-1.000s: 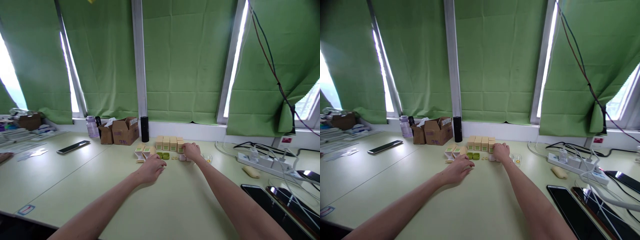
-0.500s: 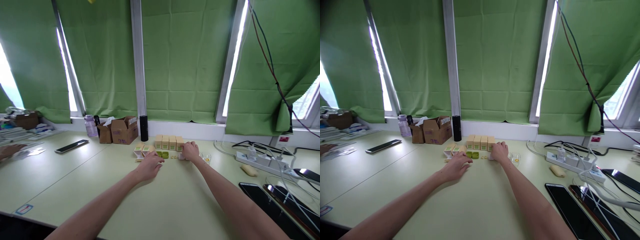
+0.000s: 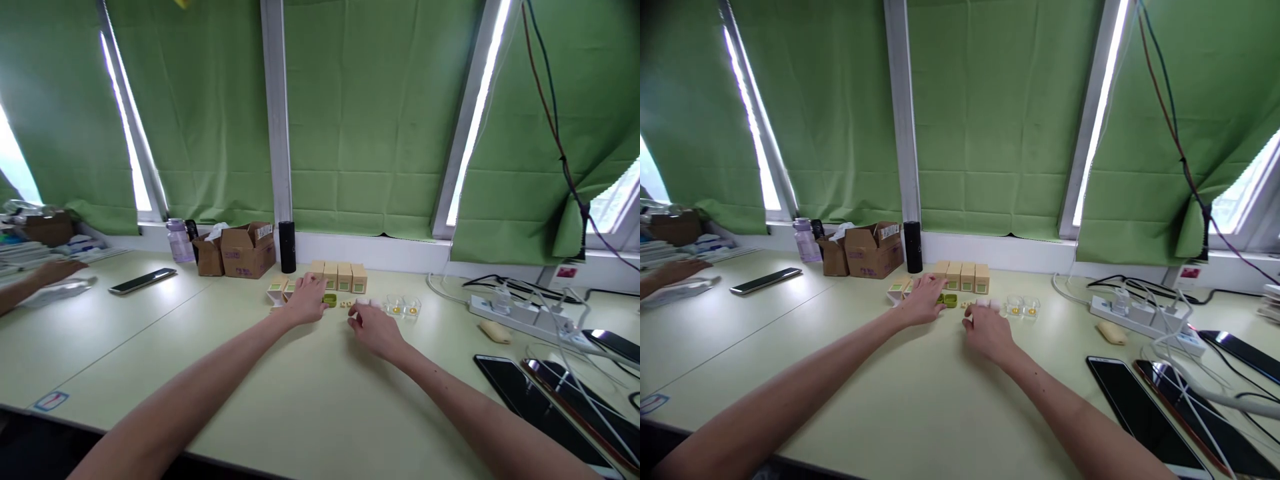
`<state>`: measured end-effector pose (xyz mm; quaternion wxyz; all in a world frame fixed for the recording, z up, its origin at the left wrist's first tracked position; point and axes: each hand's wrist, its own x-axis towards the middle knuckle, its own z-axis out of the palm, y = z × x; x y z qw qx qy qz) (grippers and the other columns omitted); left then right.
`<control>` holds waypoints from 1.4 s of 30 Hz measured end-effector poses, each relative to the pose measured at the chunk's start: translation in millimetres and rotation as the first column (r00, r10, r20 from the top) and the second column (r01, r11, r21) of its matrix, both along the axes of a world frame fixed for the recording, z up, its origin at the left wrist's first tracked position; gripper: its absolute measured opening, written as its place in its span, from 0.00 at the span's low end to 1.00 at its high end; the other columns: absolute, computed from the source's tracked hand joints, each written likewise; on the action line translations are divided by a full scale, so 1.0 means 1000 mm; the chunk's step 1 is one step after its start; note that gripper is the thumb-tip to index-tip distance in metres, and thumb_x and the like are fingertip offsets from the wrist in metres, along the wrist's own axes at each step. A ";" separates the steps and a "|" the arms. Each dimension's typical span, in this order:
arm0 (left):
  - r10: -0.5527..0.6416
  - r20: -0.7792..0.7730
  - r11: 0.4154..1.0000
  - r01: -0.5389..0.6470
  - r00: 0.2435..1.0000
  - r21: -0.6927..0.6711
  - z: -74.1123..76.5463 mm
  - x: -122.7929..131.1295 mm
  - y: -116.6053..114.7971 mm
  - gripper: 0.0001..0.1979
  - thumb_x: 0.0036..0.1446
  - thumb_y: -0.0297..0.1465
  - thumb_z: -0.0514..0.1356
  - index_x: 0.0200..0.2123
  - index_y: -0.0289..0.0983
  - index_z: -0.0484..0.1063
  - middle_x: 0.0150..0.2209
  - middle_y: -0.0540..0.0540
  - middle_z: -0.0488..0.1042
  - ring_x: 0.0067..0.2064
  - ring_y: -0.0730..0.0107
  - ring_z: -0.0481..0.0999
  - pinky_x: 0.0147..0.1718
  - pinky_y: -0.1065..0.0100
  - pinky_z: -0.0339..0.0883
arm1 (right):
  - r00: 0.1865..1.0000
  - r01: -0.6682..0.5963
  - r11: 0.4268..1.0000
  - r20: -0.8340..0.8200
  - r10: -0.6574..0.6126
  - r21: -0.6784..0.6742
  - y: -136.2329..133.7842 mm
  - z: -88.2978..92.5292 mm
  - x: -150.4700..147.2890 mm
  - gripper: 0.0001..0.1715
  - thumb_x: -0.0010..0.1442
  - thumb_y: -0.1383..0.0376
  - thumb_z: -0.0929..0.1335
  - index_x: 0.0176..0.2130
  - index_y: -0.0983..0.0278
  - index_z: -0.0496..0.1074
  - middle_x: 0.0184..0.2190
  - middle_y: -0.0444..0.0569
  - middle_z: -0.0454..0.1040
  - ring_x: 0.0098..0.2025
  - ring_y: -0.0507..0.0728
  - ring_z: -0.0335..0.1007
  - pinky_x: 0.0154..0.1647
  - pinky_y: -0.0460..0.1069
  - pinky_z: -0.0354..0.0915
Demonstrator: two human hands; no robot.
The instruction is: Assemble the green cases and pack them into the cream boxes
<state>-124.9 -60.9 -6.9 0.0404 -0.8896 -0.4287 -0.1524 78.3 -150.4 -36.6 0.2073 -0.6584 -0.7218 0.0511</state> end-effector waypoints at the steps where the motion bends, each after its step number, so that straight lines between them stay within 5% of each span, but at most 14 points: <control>1: 0.005 -0.011 1.000 -0.005 1.000 -0.011 0.000 0.004 0.004 0.25 0.58 0.33 0.64 0.58 0.37 0.64 0.59 0.34 0.72 0.64 0.40 0.59 0.59 0.47 0.55 | 1.000 -0.007 1.000 -0.016 0.007 -0.029 -0.005 -0.003 -0.002 0.11 0.69 0.61 0.65 0.49 0.57 0.74 0.42 0.48 0.82 0.44 0.60 0.76 0.34 0.50 0.56; 8: 0.020 -0.088 0.996 -0.027 0.996 -0.081 -0.009 0.025 0.025 0.30 0.51 0.31 0.65 0.58 0.36 0.64 0.56 0.32 0.73 0.63 0.38 0.61 0.57 0.44 0.57 | 0.997 -0.013 0.998 -0.076 0.009 -0.056 -0.021 -0.014 -0.004 0.08 0.69 0.63 0.65 0.47 0.57 0.72 0.42 0.46 0.83 0.44 0.60 0.76 0.32 0.49 0.52; 16: 0.016 -0.006 0.999 -0.016 1.000 -0.044 -0.014 0.031 0.020 0.22 0.51 0.24 0.63 0.51 0.39 0.68 0.49 0.37 0.76 0.60 0.42 0.66 0.56 0.46 0.61 | 0.993 -0.078 0.996 -0.088 0.082 0.053 -0.027 -0.020 0.003 0.10 0.67 0.67 0.64 0.48 0.58 0.70 0.41 0.46 0.81 0.44 0.60 0.75 0.34 0.49 0.54; 22: -0.101 0.124 0.995 0.100 0.987 0.009 -0.004 0.029 -0.011 0.28 0.54 0.22 0.62 0.58 0.39 0.63 0.56 0.39 0.73 0.59 0.51 0.70 0.58 0.54 0.66 | 0.955 -0.054 0.985 -0.280 0.099 0.164 -0.020 -0.023 0.012 0.12 0.64 0.70 0.65 0.47 0.59 0.69 0.36 0.46 0.78 0.39 0.58 0.75 0.38 0.50 0.63; 30: -0.329 0.295 0.943 0.328 0.897 0.055 0.003 0.017 -0.070 0.31 0.57 0.23 0.63 0.62 0.41 0.59 0.56 0.37 0.73 0.58 0.50 0.73 0.57 0.50 0.69 | 0.848 -0.125 0.895 -0.421 0.320 0.428 -0.021 -0.023 0.017 0.27 0.61 0.67 0.68 0.58 0.56 0.64 0.54 0.52 0.74 0.44 0.59 0.75 0.35 0.52 0.73; 37: -0.379 0.467 0.919 0.385 0.799 0.088 -0.020 0.008 -0.077 0.27 0.61 0.25 0.62 0.61 0.42 0.59 0.56 0.38 0.72 0.57 0.54 0.73 0.56 0.53 0.70 | 0.821 -0.217 0.840 -0.373 0.433 0.498 -0.026 -0.022 0.011 0.26 0.60 0.69 0.67 0.56 0.55 0.67 0.54 0.54 0.73 0.46 0.60 0.74 0.30 0.51 0.74; 42: -0.392 0.489 0.919 0.361 0.779 0.161 -0.020 0.006 -0.078 0.25 0.62 0.28 0.65 0.60 0.42 0.62 0.56 0.39 0.73 0.58 0.55 0.72 0.57 0.53 0.69 | 0.824 -0.225 0.813 -0.341 0.453 0.537 -0.032 -0.016 0.014 0.26 0.59 0.70 0.68 0.56 0.56 0.67 0.54 0.54 0.72 0.48 0.61 0.73 0.31 0.50 0.74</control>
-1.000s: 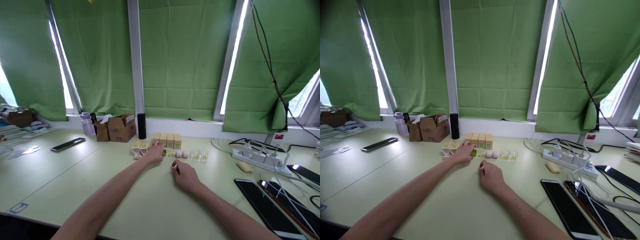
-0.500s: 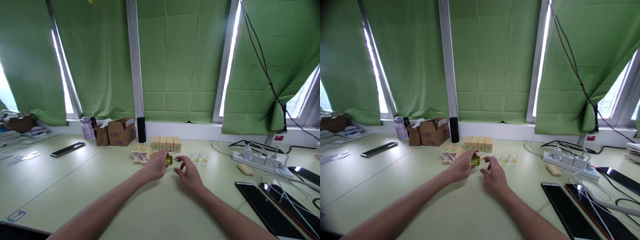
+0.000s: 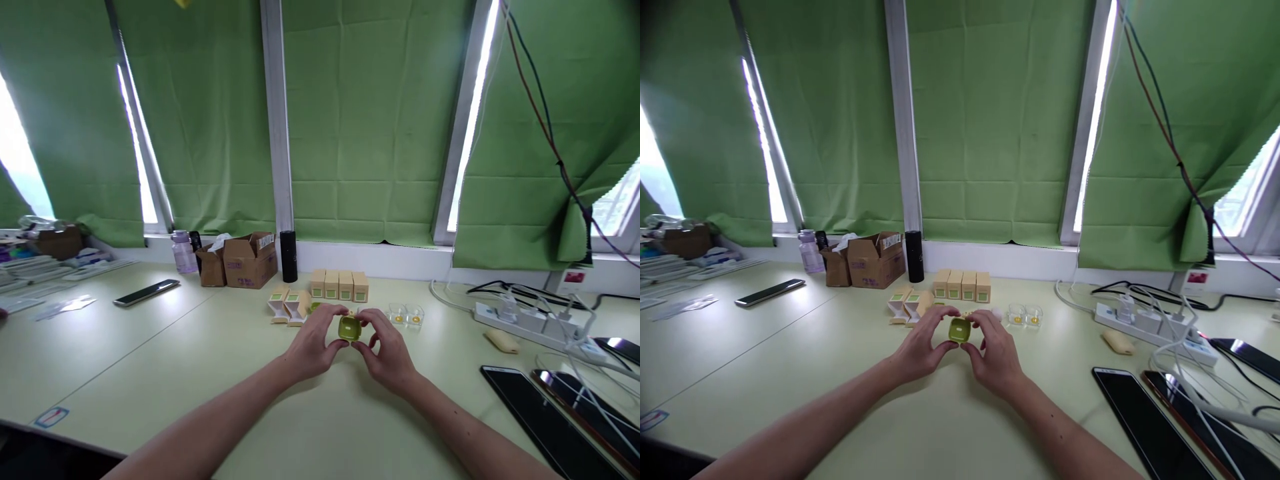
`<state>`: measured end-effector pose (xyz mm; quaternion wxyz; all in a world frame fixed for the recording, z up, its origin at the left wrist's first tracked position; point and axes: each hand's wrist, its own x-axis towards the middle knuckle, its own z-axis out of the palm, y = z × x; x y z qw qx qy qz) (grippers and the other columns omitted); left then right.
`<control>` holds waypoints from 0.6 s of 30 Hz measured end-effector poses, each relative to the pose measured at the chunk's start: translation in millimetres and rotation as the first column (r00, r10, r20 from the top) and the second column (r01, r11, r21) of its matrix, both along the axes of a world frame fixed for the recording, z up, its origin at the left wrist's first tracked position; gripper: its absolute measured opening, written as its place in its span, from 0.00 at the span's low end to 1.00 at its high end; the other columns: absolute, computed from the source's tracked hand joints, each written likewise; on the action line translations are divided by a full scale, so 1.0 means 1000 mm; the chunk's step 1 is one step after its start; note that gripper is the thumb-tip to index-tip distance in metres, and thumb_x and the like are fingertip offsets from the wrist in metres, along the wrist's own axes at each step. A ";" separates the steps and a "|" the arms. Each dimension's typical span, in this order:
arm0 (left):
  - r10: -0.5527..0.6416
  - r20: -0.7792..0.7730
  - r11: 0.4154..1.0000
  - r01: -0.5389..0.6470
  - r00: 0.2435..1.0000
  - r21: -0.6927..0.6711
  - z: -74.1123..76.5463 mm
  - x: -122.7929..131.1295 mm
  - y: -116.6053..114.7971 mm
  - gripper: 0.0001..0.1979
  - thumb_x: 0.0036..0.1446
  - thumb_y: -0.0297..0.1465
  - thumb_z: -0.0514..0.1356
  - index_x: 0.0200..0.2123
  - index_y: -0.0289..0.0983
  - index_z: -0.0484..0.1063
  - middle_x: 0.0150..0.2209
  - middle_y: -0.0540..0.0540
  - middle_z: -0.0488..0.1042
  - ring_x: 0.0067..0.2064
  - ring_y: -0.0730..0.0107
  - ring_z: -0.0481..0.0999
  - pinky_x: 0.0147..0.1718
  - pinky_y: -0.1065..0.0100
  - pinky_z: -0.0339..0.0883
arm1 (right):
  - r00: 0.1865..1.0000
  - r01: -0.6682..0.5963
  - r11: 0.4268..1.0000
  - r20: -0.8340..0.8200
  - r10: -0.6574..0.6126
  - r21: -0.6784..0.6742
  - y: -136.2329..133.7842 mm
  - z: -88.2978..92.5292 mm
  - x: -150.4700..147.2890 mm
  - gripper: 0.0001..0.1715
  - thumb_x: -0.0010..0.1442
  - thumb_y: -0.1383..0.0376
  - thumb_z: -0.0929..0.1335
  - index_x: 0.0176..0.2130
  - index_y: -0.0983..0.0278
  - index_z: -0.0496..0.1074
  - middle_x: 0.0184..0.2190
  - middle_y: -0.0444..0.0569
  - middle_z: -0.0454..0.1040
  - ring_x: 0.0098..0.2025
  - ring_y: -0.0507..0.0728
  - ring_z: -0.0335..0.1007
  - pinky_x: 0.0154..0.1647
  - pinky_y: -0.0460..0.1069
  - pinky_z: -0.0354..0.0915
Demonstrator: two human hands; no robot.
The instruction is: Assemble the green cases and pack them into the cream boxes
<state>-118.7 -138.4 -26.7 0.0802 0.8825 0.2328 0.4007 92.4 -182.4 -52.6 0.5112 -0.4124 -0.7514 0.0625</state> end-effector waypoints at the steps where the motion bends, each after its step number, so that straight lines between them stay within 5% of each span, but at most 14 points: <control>1: 0.013 0.001 1.000 -0.013 1.000 0.021 0.002 0.000 0.000 0.24 0.61 0.29 0.66 0.59 0.42 0.63 0.55 0.39 0.73 0.57 0.54 0.72 0.57 0.52 0.68 | 1.000 0.003 1.000 0.001 -0.003 0.008 -0.001 0.001 0.001 0.26 0.59 0.70 0.68 0.56 0.56 0.66 0.54 0.55 0.72 0.49 0.61 0.73 0.31 0.50 0.75; 18: 0.020 0.053 0.982 -0.030 0.998 0.184 0.005 0.000 -0.002 0.18 0.60 0.32 0.67 0.53 0.40 0.70 0.46 0.40 0.79 0.50 0.52 0.73 0.50 0.51 0.70 | 0.999 -0.045 0.989 -0.011 0.046 0.139 -0.006 0.003 0.002 0.27 0.63 0.70 0.67 0.61 0.57 0.64 0.54 0.57 0.73 0.51 0.63 0.72 0.32 0.52 0.76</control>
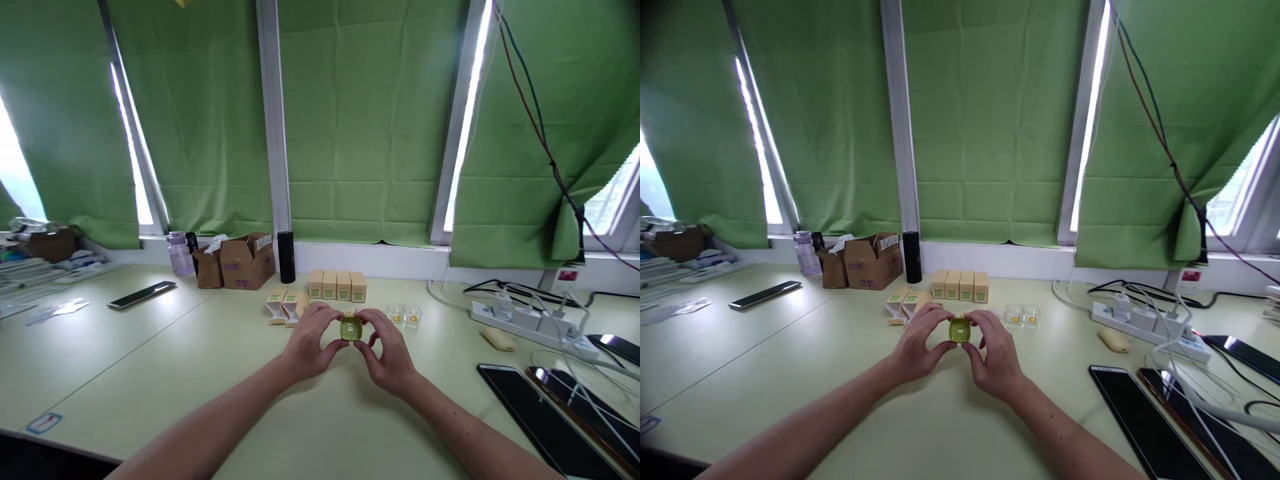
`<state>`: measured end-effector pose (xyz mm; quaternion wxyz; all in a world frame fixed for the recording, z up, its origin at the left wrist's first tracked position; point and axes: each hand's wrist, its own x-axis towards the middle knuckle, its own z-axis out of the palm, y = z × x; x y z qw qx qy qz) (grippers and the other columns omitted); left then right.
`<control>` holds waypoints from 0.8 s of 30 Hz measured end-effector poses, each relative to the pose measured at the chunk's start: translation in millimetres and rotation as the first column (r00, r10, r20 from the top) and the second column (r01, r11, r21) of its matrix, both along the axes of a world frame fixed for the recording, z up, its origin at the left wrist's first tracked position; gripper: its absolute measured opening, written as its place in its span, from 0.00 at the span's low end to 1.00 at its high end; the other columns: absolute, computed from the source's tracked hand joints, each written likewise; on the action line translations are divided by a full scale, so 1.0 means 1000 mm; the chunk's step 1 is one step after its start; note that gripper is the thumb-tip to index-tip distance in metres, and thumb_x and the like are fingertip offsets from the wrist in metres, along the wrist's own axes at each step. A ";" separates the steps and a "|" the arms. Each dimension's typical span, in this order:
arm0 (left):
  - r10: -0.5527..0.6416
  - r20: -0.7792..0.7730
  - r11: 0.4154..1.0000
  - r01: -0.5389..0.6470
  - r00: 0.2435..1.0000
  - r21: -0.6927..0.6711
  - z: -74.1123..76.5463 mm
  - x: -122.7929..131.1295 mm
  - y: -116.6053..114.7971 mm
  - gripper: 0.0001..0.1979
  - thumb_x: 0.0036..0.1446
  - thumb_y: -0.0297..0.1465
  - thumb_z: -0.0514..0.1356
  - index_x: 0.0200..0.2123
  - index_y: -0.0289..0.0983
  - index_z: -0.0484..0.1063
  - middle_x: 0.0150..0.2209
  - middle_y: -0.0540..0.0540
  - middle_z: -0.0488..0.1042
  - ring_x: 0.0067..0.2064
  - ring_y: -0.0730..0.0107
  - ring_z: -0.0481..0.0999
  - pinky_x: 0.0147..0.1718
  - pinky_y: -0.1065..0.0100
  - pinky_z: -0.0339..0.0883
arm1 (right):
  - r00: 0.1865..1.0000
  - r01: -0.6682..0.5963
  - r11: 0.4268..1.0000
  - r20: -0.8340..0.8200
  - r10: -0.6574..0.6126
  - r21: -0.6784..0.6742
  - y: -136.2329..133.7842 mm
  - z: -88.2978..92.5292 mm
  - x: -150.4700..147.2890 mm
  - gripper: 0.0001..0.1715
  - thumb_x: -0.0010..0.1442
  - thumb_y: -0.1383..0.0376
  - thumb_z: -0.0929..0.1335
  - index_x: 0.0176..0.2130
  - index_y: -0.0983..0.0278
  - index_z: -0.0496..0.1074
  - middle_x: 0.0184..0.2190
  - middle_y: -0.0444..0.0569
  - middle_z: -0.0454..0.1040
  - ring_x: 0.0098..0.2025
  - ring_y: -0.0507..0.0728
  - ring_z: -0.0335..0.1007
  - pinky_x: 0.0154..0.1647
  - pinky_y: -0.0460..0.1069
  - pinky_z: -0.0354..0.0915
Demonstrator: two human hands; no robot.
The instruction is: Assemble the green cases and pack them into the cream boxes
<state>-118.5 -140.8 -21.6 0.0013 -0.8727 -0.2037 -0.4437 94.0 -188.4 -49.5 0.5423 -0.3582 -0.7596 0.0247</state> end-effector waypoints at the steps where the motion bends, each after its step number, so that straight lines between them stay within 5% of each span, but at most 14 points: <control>1: -0.002 0.005 1.000 0.002 1.000 0.012 0.000 0.000 0.000 0.18 0.60 0.32 0.67 0.53 0.40 0.70 0.46 0.40 0.79 0.49 0.53 0.73 0.50 0.51 0.71 | 1.000 -0.003 1.000 -0.004 0.003 0.009 0.000 -0.001 0.000 0.28 0.63 0.70 0.67 0.61 0.57 0.64 0.54 0.57 0.73 0.50 0.63 0.73 0.32 0.52 0.76; 16: 0.008 0.027 0.998 -0.010 1.000 0.055 -0.001 0.002 -0.002 0.21 0.62 0.31 0.65 0.58 0.40 0.70 0.47 0.38 0.79 0.51 0.51 0.74 0.51 0.51 0.71 | 0.995 0.040 0.998 -0.085 -0.044 -0.048 -0.001 0.002 -0.003 0.21 0.67 0.64 0.66 0.58 0.57 0.64 0.52 0.55 0.75 0.51 0.62 0.76 0.36 0.51 0.76; 24: 0.032 0.110 0.991 -0.017 0.993 -0.134 -0.004 0.005 0.003 0.06 0.62 0.28 0.64 0.43 0.38 0.76 0.40 0.41 0.78 0.46 0.56 0.75 0.46 0.56 0.72 | 0.992 0.053 0.979 -0.099 -0.073 -0.197 0.002 -0.001 -0.003 0.18 0.72 0.58 0.62 0.59 0.57 0.64 0.50 0.54 0.77 0.42 0.58 0.79 0.34 0.51 0.75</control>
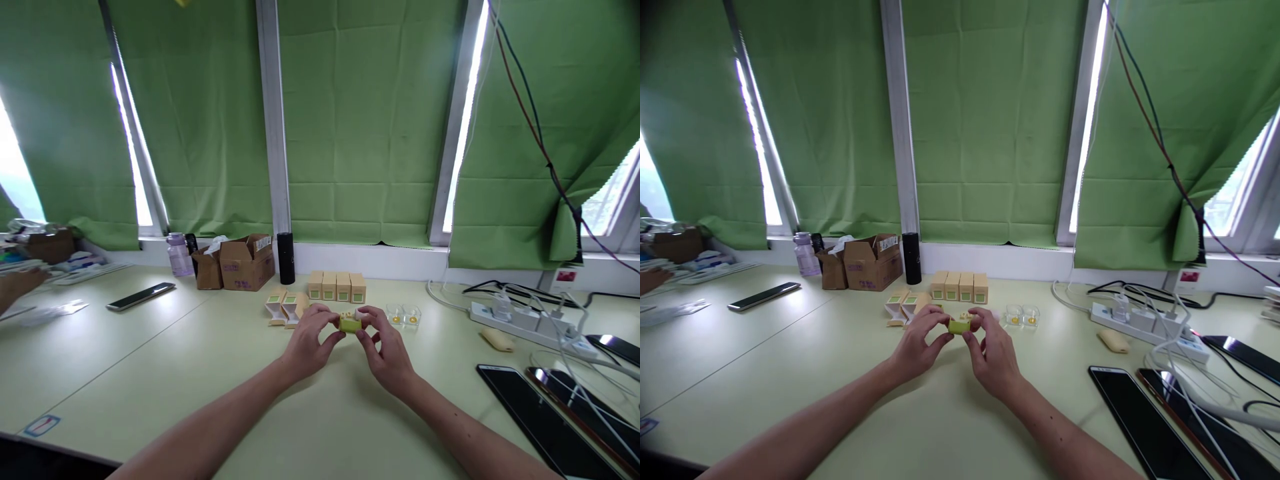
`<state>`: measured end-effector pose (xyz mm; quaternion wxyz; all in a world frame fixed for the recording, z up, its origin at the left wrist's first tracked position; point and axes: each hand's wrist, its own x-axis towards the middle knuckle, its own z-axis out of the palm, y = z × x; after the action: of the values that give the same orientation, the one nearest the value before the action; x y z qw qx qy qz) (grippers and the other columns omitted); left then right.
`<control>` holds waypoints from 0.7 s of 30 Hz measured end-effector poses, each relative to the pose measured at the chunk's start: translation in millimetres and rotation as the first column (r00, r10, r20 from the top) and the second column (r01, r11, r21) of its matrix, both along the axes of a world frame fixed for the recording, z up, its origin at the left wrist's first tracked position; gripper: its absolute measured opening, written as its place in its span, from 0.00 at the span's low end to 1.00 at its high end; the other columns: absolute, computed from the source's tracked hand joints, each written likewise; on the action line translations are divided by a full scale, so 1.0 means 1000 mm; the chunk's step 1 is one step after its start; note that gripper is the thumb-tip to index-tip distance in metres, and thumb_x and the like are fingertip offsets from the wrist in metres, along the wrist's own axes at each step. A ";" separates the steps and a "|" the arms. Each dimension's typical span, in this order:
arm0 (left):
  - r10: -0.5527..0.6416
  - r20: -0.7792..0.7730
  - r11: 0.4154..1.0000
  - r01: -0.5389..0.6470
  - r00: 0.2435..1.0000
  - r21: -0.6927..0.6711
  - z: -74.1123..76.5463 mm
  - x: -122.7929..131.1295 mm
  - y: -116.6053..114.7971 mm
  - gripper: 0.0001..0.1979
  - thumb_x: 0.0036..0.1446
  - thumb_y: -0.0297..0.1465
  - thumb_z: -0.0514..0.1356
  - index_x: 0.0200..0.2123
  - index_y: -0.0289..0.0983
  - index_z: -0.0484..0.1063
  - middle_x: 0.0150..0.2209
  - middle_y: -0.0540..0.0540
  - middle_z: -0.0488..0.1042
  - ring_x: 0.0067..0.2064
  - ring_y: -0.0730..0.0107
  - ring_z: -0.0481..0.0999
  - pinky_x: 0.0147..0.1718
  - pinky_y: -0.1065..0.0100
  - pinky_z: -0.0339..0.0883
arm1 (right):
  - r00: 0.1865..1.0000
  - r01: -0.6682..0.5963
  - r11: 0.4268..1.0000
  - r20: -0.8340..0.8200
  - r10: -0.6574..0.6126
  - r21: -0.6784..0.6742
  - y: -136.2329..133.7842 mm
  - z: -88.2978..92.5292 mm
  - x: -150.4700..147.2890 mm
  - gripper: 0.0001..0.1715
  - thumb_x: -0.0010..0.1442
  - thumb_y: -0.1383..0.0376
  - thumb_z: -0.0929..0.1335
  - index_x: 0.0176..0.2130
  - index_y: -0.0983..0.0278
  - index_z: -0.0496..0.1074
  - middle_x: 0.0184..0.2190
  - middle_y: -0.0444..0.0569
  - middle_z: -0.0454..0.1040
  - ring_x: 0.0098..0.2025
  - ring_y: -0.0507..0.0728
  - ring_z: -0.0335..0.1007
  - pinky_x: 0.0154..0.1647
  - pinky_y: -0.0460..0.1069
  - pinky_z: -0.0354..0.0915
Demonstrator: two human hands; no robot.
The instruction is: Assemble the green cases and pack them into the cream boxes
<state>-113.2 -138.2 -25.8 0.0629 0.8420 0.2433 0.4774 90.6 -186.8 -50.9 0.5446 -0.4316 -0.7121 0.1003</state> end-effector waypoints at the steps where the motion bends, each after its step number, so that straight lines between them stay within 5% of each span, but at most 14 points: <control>1: -0.003 0.014 0.999 0.003 1.000 -0.044 -0.001 0.001 0.000 0.04 0.62 0.29 0.64 0.41 0.38 0.76 0.39 0.42 0.77 0.45 0.57 0.76 0.45 0.57 0.72 | 1.000 0.006 1.000 0.007 -0.006 -0.011 0.000 -0.001 0.000 0.18 0.73 0.57 0.62 0.59 0.57 0.64 0.50 0.54 0.77 0.42 0.58 0.79 0.34 0.51 0.75; 7: 0.004 0.081 0.964 0.018 0.997 -0.264 -0.005 0.004 0.004 0.07 0.65 0.34 0.62 0.34 0.39 0.77 0.36 0.45 0.77 0.40 0.62 0.77 0.41 0.62 0.71 | 0.998 0.003 1.000 0.065 -0.003 -0.005 0.000 0.000 0.000 0.30 0.66 0.61 0.69 0.64 0.54 0.62 0.44 0.50 0.78 0.42 0.60 0.78 0.31 0.51 0.74; 12: 0.002 0.063 0.930 0.021 0.998 -0.366 -0.003 0.005 0.002 0.15 0.66 0.39 0.61 0.29 0.38 0.76 0.30 0.47 0.78 0.36 0.64 0.77 0.39 0.64 0.68 | 0.999 -0.014 1.000 0.033 0.015 -0.020 0.001 0.003 -0.003 0.25 0.65 0.64 0.68 0.60 0.54 0.66 0.40 0.48 0.77 0.39 0.58 0.77 0.31 0.50 0.73; 21: -0.020 0.050 0.951 0.035 0.999 -0.309 0.004 0.003 -0.001 0.18 0.70 0.38 0.55 0.28 0.38 0.72 0.29 0.47 0.77 0.35 0.65 0.76 0.38 0.65 0.66 | 0.995 -0.076 0.988 -0.075 0.066 -0.137 0.001 0.005 -0.003 0.22 0.66 0.60 0.67 0.58 0.57 0.65 0.41 0.49 0.76 0.42 0.58 0.76 0.31 0.48 0.73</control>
<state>-110.5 -139.4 -21.8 0.2063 0.8137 0.3017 0.4521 87.8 -186.0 -45.9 0.5340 -0.4392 -0.6986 0.1843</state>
